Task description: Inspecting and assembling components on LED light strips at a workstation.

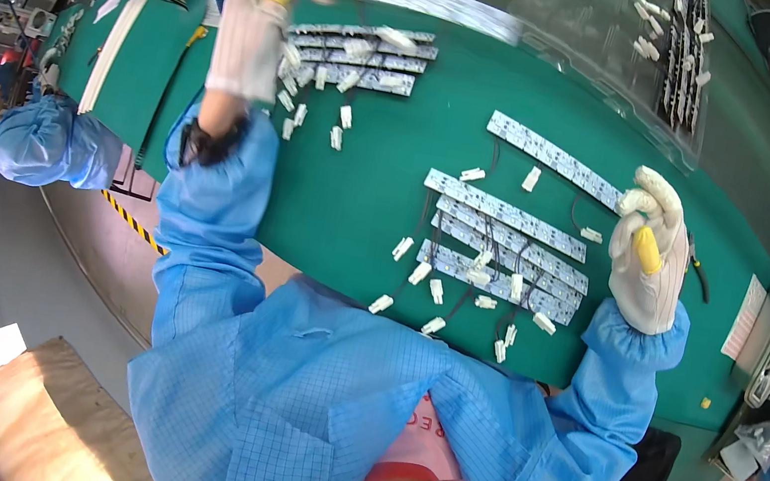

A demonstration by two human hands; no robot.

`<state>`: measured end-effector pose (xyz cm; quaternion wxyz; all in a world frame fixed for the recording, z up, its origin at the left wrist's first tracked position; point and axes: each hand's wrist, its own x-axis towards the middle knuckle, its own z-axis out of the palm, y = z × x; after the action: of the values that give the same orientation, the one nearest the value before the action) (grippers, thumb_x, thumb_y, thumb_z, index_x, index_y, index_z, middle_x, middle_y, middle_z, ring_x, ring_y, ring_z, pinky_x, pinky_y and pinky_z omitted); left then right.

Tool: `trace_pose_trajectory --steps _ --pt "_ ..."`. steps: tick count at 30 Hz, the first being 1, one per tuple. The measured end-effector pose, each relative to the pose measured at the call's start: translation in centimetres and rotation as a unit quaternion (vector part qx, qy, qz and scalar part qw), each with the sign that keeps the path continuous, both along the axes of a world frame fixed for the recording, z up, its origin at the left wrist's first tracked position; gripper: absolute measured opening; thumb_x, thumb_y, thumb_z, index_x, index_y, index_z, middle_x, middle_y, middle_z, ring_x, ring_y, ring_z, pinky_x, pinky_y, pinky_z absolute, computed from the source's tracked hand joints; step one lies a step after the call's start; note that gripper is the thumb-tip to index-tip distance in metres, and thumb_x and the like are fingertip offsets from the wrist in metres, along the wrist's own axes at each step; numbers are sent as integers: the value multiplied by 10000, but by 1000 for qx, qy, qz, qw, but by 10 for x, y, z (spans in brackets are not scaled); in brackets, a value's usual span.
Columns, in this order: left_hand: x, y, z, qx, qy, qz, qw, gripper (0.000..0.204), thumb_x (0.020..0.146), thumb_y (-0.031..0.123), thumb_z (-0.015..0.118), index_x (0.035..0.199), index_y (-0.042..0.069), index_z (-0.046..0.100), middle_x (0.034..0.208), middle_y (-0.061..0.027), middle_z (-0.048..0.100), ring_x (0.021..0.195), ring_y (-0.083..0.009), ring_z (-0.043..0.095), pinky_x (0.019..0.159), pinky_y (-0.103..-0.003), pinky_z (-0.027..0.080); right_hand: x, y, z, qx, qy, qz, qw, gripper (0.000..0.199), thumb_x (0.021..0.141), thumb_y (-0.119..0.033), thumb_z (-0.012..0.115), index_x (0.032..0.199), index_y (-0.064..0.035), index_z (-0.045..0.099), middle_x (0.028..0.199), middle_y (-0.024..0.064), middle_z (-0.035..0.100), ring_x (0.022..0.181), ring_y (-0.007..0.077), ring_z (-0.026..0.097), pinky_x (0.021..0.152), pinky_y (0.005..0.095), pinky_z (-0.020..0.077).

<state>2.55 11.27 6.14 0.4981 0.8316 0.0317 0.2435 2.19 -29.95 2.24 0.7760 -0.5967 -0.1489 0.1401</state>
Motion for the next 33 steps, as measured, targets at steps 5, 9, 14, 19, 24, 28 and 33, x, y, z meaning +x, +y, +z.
trace_pose_trajectory --steps 5,9,14,19,24,28,33 --pt "27 99 -51 293 157 41 942 263 853 15 476 1069 87 606 985 -70 652 899 -149 584 829 -312 439 5 4 -5 11 -22 -12 1000 555 858 -287 624 1264 26 412 947 61 567 584 50 485 458 133 339" --pt "29 59 -34 302 136 -65 941 490 756 114 634 1226 80 500 1189 -111 563 1106 -285 514 988 -383 361 9 2 -6 -22 -52 -47 997 514 894 -320 573 1256 17 429 939 35 572 584 42 479 466 139 333" --pt "-10 26 -24 385 134 -270 872 1125 479 323 840 1414 124 248 1347 -165 379 1259 -374 356 1050 -551 231 17 -3 -14 -59 -115 -125 984 504 912 -379 528 1228 9 464 855 5 575 565 28 445 470 156 326" --pt "-11 7 -36 438 175 -209 856 1035 567 211 810 1422 143 232 1315 -191 342 1289 -434 275 1041 -573 241 25 -12 -21 -141 -133 -217 957 515 892 -435 539 1163 3 522 785 1 567 551 36 447 478 165 338" --pt "-4 2 -28 519 207 -260 788 871 657 14 687 1399 255 300 1413 -180 234 1317 -452 221 1024 -602 267 35 -23 -31 -234 -191 -299 905 671 825 -606 527 1146 -17 542 780 8 564 561 48 460 503 173 362" --pt "-7 -3 -28 590 153 -260 749 700 741 82 628 1354 298 367 1435 -137 225 1301 -511 193 969 -694 245 44 -30 -43 -265 -142 -291 908 402 897 -374 561 1125 -44 549 761 15 560 567 54 480 519 174 386" --pt "-1 -2 -19 561 81 -230 791 588 723 111 600 1283 188 438 1403 -168 278 1319 -511 159 969 -722 163 55 -38 -56 -256 -141 -298 909 431 846 -391 545 1091 -37 573 712 6 552 526 42 459 463 175 361"
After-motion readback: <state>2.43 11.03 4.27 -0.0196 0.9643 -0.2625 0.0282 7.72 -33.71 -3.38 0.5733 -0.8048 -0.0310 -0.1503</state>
